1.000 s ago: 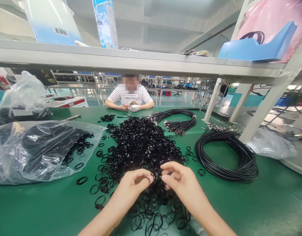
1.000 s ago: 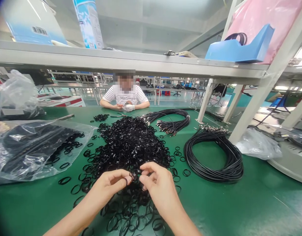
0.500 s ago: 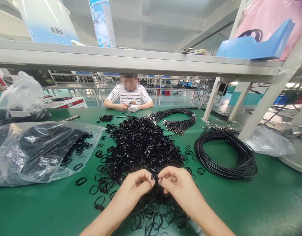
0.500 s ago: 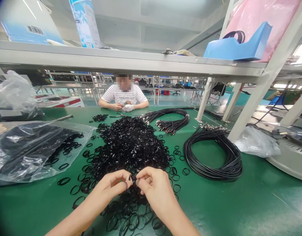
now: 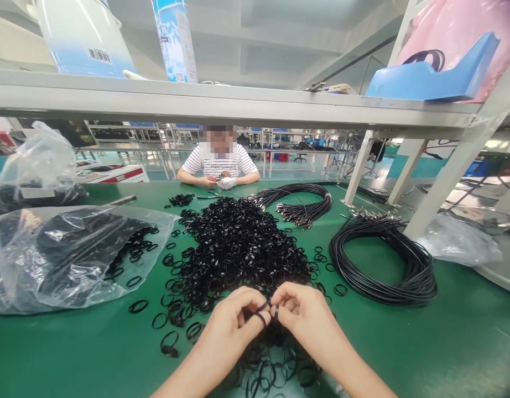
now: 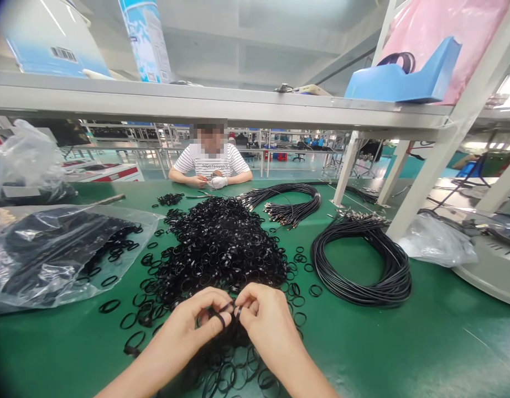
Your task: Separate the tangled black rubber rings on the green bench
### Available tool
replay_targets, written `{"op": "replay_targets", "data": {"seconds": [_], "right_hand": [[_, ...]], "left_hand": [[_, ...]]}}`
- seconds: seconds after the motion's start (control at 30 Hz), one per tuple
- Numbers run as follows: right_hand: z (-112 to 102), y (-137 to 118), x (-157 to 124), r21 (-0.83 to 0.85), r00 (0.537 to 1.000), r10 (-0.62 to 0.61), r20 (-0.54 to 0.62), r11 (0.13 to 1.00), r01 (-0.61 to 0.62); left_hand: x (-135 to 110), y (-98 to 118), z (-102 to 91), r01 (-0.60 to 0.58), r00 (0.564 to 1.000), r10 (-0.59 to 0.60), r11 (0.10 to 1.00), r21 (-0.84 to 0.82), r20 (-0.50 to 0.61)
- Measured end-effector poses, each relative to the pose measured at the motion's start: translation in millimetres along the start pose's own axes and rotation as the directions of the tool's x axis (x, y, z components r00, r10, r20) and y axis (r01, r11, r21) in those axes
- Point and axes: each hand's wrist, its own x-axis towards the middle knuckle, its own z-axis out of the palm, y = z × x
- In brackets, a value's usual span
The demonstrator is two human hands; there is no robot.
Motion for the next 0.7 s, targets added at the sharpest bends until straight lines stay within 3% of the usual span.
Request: {"op": "replay_targets", "data": {"seconds": [0.17, 0.47, 0.6, 0.7], "right_hand": [[-4, -2, -5, -0.194, 0.995, -0.096, 0.026, 0.976, 0.099], [-16, 0, -4, -0.258, 0.985, -0.171, -0.004, 0.952, 0.164], [-22, -6, -6, -0.302, 0.975, -0.185, 0.125, 0.929, 0.215], [-33, -14, -14, -0.318, 0.949, -0.213, 0.234, 0.905, 0.282]], "left_hand": [[2, -3, -3.8, 0.018, 0.999, -0.019, 1.000, 0.012, 0.028], [0, -8, 0.7, -0.099, 0.995, 0.094, 0.976, 0.193, 0.035], [-1, -6, -0.4, -0.052, 0.996, 0.066, 0.975, 0.216, -0.057], [-4, 0, -3.2, -0.063, 0.997, 0.069, 0.971, 0.231, -0.017]]}}
